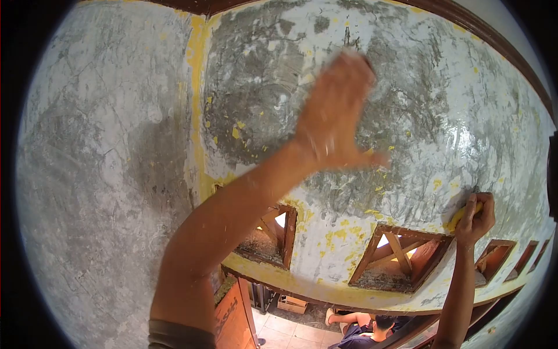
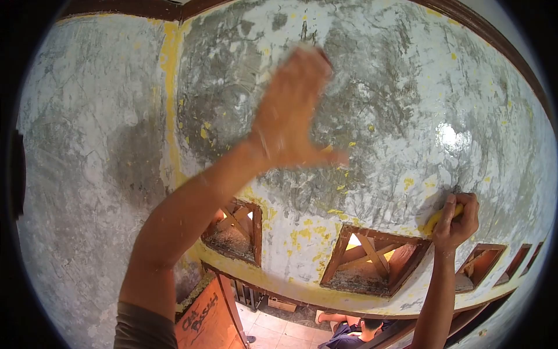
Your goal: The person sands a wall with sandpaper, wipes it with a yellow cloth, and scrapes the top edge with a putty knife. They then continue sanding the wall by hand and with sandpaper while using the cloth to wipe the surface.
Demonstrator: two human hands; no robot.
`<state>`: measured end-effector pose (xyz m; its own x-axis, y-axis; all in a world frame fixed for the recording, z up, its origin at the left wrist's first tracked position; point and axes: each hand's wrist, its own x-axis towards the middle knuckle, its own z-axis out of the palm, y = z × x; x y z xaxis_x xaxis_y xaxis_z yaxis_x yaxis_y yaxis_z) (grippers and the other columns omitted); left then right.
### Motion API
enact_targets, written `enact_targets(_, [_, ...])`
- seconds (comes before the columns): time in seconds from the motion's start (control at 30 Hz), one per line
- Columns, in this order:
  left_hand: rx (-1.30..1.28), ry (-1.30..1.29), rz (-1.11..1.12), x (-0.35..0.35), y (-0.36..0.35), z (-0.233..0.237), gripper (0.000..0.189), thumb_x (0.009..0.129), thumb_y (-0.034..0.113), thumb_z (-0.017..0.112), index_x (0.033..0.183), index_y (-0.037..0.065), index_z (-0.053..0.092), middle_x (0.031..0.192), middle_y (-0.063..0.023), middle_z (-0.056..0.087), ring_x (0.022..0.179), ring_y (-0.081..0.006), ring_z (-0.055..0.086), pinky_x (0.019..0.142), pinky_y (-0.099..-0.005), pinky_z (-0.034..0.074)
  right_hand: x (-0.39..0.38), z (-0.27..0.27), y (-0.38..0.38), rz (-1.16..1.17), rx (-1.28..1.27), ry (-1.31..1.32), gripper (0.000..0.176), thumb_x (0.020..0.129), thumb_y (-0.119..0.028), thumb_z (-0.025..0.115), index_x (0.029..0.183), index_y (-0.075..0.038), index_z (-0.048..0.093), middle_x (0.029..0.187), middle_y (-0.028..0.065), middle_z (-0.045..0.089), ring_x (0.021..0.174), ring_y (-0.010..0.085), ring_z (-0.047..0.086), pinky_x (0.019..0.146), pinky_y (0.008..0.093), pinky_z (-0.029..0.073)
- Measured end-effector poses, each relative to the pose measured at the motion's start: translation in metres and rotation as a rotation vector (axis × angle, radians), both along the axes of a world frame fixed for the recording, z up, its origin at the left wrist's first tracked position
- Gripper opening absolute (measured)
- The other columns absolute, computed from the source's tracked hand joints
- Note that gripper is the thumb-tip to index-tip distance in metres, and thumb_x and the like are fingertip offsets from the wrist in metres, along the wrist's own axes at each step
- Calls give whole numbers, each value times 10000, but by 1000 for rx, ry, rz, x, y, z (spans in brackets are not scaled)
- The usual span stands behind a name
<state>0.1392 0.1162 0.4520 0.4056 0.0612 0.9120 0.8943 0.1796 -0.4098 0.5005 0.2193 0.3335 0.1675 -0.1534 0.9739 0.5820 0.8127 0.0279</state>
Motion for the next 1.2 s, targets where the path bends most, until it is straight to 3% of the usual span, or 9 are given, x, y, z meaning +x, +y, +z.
enact_targets(0.07, [-236, 313, -115, -2, -10, -1, 1297, 720, 933, 467, 1538, -41, 217, 1593, -286, 225, 1491, -421, 206, 1227, -476, 176, 1, 1, 1, -4, 12, 7, 102, 907, -40, 598, 829, 13, 559, 741, 107, 541, 687, 244, 483, 628, 359, 394])
enact_targets(0.2, [-161, 2, -116, -51, -19, 68, 1277, 711, 928, 495, 1530, -23, 257, 1578, -281, 262, 1486, -426, 219, 1231, -480, 169, 2, 3, 2, -21, 32, -30, 101, 903, -41, 599, 829, 14, 558, 737, 106, 538, 674, 242, 478, 623, 355, 395])
enact_targets(0.3, [294, -117, 84, -38, 2, 48, 1229, 715, 892, 551, 1500, -20, 298, 1547, -279, 309, 1482, -416, 235, 1230, -479, 188, 0, 2, 2, -15, 28, -14, 97, 901, -41, 598, 830, 10, 557, 730, 105, 531, 664, 242, 474, 618, 351, 394])
enact_targets(0.5, [-299, 391, -160, -41, -19, 36, 1268, 702, 878, 573, 1530, -27, 256, 1590, -271, 246, 1508, -380, 191, 1249, -451, 138, 2, 4, 1, -59, 67, -49, 80, 889, -36, 599, 832, 1, 558, 727, 106, 529, 661, 250, 477, 617, 356, 398])
enact_targets(0.63, [231, -149, 86, -47, 2, 48, 1292, 687, 923, 529, 1542, -6, 252, 1617, -235, 215, 1516, -369, 169, 1249, -457, 131, 1, 2, 2, -65, 47, -35, 75, 883, -40, 603, 834, -3, 560, 737, 110, 533, 659, 261, 477, 626, 365, 399])
enact_targets(0.83, [-257, 285, -105, -38, -28, 31, 1161, 720, 798, 653, 1510, 20, 313, 1559, -255, 303, 1473, -391, 265, 1227, -470, 191, 0, 5, -1, -118, 98, -66, 75, 880, -31, 605, 830, -2, 557, 731, 110, 534, 650, 274, 477, 614, 366, 392])
enact_targets(0.97, [245, -87, 40, -40, -12, 55, 1192, 710, 823, 635, 1518, 9, 312, 1578, -254, 274, 1481, -375, 250, 1230, -460, 179, -1, 3, -3, -111, 61, -66, 78, 875, -30, 608, 827, 0, 555, 736, 110, 537, 651, 279, 478, 613, 366, 393])
enact_targets(1.1, [-346, 404, -102, -12, -20, -13, 1225, 730, 895, 514, 1550, 20, 260, 1614, -209, 238, 1506, -343, 200, 1232, -462, 175, -3, 5, -5, -118, 86, -65, 75, 869, -27, 607, 825, 1, 553, 736, 113, 532, 651, 284, 477, 611, 374, 388])
enact_targets(1.2, [-208, 281, -45, -56, -25, 54, 1202, 723, 887, 530, 1542, 45, 277, 1608, -189, 264, 1500, -341, 224, 1232, -463, 175, -3, 7, -6, -140, 105, -83, 70, 861, -23, 604, 822, 0, 551, 734, 114, 528, 650, 286, 477, 608, 381, 384])
